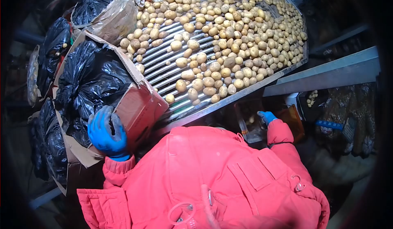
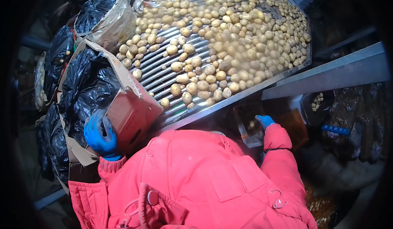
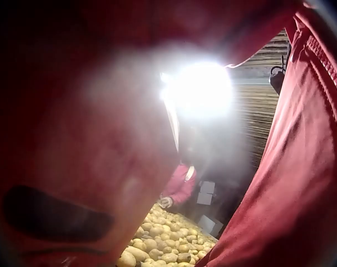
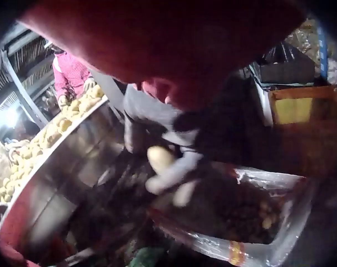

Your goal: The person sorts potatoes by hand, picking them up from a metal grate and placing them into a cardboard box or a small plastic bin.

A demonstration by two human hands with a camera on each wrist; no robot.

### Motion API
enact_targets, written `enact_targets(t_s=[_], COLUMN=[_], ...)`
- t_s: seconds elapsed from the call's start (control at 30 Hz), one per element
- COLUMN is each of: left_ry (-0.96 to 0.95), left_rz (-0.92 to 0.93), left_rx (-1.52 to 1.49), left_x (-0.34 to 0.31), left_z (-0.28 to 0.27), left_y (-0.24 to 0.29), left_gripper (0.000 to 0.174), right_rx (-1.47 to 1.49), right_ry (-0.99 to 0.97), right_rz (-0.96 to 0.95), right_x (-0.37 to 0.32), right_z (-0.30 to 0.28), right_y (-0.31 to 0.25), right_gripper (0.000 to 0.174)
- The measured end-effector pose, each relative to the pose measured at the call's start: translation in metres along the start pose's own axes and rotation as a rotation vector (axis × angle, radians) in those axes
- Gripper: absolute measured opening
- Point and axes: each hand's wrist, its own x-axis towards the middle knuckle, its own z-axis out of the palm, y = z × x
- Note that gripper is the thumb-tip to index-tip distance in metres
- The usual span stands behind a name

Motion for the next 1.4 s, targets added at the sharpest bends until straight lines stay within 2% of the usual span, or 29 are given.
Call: enact_targets(t_s=[0.03,0.1,0.17,0.2,0.27,0.3,0.37,0.4,0.43,0.5,0.57,0.6,0.7,0.77,0.8,0.9,0.93,1.03,1.07,1.13,1.2,1.3,1.33,1.4], left_ry=[-0.002,-0.004,0.001,0.008,0.018,0.022,0.032,0.038,0.041,0.053,0.058,0.057,0.053,0.049,0.042,0.035,0.037,0.032,0.031,0.032,0.03,0.032,0.034,0.032], left_rz=[0.002,-0.001,0.003,0.006,0.01,0.011,0.004,-0.004,-0.012,-0.016,-0.026,-0.028,-0.032,-0.029,-0.031,-0.031,-0.029,-0.031,-0.033,-0.037,-0.035,-0.03,-0.028,-0.028], left_rx=[0.003,0.007,0.012,0.016,0.025,0.03,0.039,0.041,0.044,0.032,0.016,0.018,0.02,0.02,0.026,0.04,0.043,0.045,0.045,0.055,0.048,0.043,0.047,0.042], left_x=[0.0,0.0,0.0,-0.001,-0.001,-0.002,-0.002,-0.002,-0.002,-0.003,-0.002,-0.002,0.0,0.0,-0.001,0.0,0.0,0.0,0.001,0.002,0.002,0.001,0.0,0.0], left_z=[-0.001,-0.001,-0.001,-0.001,-0.001,-0.002,-0.002,-0.001,0.0,0.001,0.002,0.002,0.002,0.002,0.001,0.002,0.002,0.002,0.002,0.003,0.003,0.002,0.002,0.003], left_y=[0.0,0.001,0.001,0.002,0.003,0.003,0.004,0.004,0.004,0.002,0.002,0.002,0.003,0.002,0.002,0.001,0.002,0.002,0.002,0.002,0.004,0.002,0.002,0.002], left_gripper=[0.019,0.02,0.02,0.02,0.02,0.02,0.02,0.02,0.02,0.02,0.019,0.019,0.019,0.019,0.019,0.019,0.019,0.019,0.018,0.019,0.019,0.019,0.019,0.019], right_rx=[-0.077,0.244,0.124,-0.103,-0.213,-0.09,-0.42,-0.557,-0.682,-0.711,-0.797,-0.731,-0.824,-1.204,-1.362,-1.525,-1.447,-1.454,-1.452,-1.413,-1.378,-1.156,-1.033,-0.659], right_ry=[-0.024,-0.366,-0.543,-0.307,0.119,0.288,0.516,0.505,0.575,0.581,0.395,0.227,0.646,0.668,0.643,0.347,0.382,0.283,0.313,0.287,0.343,0.417,0.381,0.27], right_rz=[-0.06,-0.194,-0.493,-0.815,-1.133,-1.138,-1.032,-0.919,-0.938,-1.217,-1.154,-0.957,-1.345,-1.297,-1.335,-1.114,-1.127,-0.983,-1.061,-1.06,-1.188,-1.106,-1.147,-1.168], right_x=[-0.013,-0.061,-0.056,-0.033,0.012,0.023,0.028,0.029,0.042,0.051,0.029,0.01,0.067,0.066,0.085,0.07,0.071,0.07,0.057,0.067,0.071,0.083,0.042,0.059], right_z=[0.007,0.028,0.034,0.042,0.072,0.09,0.108,0.123,0.141,0.178,0.2,0.2,0.189,0.168,0.159,0.149,0.147,0.147,0.148,0.154,0.153,0.154,0.15,0.134], right_y=[-0.016,-0.073,-0.121,-0.142,-0.178,-0.194,-0.222,-0.236,-0.24,-0.233,-0.241,-0.253,-0.273,-0.305,-0.31,-0.338,-0.341,-0.357,-0.355,-0.351,-0.339,-0.335,-0.334,-0.324], right_gripper=[0.038,0.039,0.039,0.038,0.038,0.04,0.043,0.046,0.043,0.044,0.051,0.05,0.049,0.05,0.052,0.054,0.047,0.036,0.028,0.032,0.042,0.051,0.054,0.054])
